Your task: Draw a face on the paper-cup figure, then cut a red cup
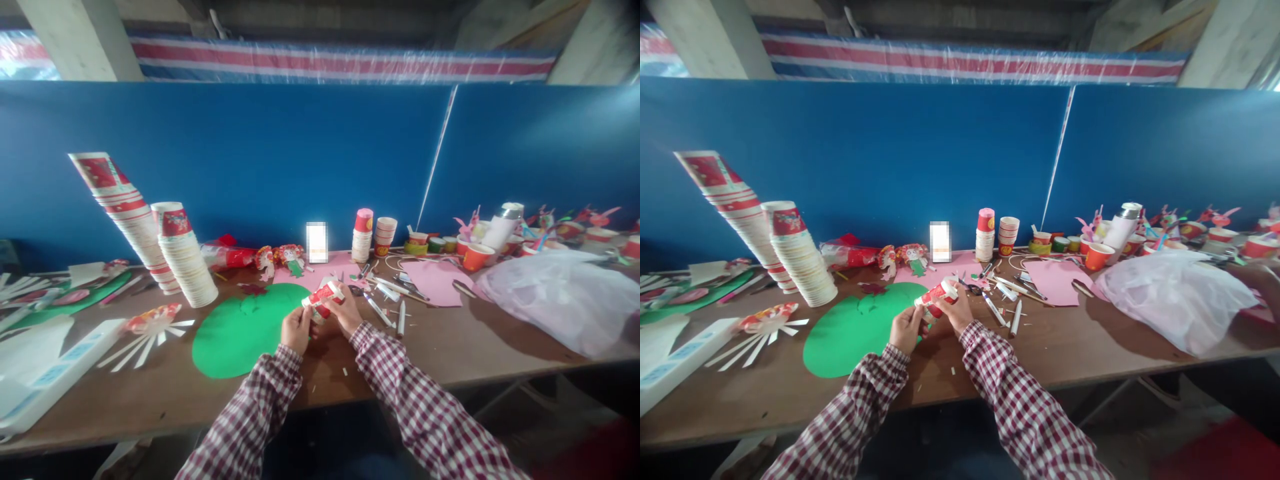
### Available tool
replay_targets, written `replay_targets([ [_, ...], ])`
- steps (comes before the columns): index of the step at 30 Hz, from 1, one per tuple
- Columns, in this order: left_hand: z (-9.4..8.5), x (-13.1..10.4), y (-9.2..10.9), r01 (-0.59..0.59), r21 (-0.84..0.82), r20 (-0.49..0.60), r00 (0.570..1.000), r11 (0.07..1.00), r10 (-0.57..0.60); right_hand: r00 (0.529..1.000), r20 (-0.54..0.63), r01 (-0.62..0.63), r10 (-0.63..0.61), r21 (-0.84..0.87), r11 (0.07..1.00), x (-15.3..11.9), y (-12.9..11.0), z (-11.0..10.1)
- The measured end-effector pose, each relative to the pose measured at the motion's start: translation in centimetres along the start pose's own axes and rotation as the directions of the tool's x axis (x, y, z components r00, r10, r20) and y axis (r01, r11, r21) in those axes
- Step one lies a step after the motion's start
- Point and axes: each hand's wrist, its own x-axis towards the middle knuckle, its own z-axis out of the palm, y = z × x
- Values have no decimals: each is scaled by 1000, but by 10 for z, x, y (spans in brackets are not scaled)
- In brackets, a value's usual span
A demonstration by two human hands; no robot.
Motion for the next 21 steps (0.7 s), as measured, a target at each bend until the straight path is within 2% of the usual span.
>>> replay_targets([
  [5, 2, 0, -4, 29, -39, 10, 1000, 999, -29, 1000, 0, -12, 12, 20, 1000, 0, 0, -1],
  [10, -2, 3, -6, 41, -44, -41, 998, 998, -43, 1000, 13, 25, -25, -7, 1000, 0, 2, -4],
  [16, -6, 5, -5, -2, 49, -103, 995, 999, 7, 998, 45, 34, -32, -44, 998, -1, -1, -4],
  [21, -5, 4, -5, -37, 81, -96, 994, 996, 45, 997, 62, 37, -35, -33, 999, -1, 0, -4],
])
